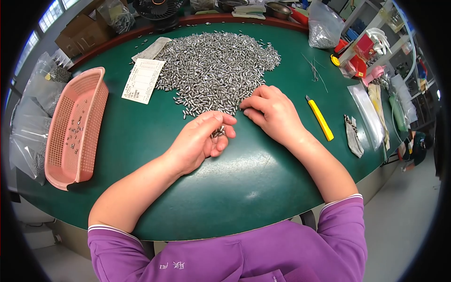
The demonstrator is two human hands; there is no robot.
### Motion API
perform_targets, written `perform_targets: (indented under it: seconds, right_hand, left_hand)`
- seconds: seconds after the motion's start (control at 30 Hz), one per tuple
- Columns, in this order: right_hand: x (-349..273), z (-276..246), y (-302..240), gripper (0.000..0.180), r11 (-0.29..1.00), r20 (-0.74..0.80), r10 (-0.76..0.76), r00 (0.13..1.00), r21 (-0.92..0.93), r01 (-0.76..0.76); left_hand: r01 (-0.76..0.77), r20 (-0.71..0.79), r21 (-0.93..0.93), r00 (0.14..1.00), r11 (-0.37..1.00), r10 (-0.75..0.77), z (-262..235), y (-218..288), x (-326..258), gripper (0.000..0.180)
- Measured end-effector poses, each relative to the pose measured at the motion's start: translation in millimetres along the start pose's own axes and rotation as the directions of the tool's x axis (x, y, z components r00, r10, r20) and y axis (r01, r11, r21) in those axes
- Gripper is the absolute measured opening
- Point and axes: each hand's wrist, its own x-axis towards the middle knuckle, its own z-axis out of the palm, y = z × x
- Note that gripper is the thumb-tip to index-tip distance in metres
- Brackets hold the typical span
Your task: Manual inspection and sorting of small metal components on a workbench in a factory setting.
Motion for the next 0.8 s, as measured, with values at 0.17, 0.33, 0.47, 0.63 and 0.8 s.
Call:
perform_targets:
  seconds: [0.17, 0.33, 0.47, 0.63, 0.8]
  right_hand:
    - [1, -3, -4, 0.010, 1.000, 0.058, -0.005, 0.998, -0.028, 0.006]
    - [-2, 0, -3, 0.010, 0.996, 0.074, -0.024, 0.997, -0.081, 0.030]
    - [3, -2, -15, 0.009, 0.968, 0.076, 0.093, 0.993, 0.228, -0.108]
    - [0, -7, -32, 0.009, 0.712, 0.242, 0.172, 0.955, 0.640, -0.290]
    - [0, -5, -33, 0.010, 0.675, 0.253, 0.165, 0.953, 0.676, -0.296]
  left_hand:
    - [0.018, 0.000, 0.026, 1.000, 0.999, -0.018, -1, 0, 1, 0.020]
    - [0.034, -0.023, 0.049, 0.999, 0.998, -0.033, 1, 1, 1, 0.019]
    - [0.039, -0.064, 0.069, 0.997, 0.997, -0.034, 3, 1, 0, 0.022]
    - [0.035, -0.005, 0.047, 0.999, 0.998, -0.035, 2, 1, 0, 0.024]
    - [0.035, -0.005, 0.035, 0.999, 0.999, -0.035, 1, 0, 0, 0.019]
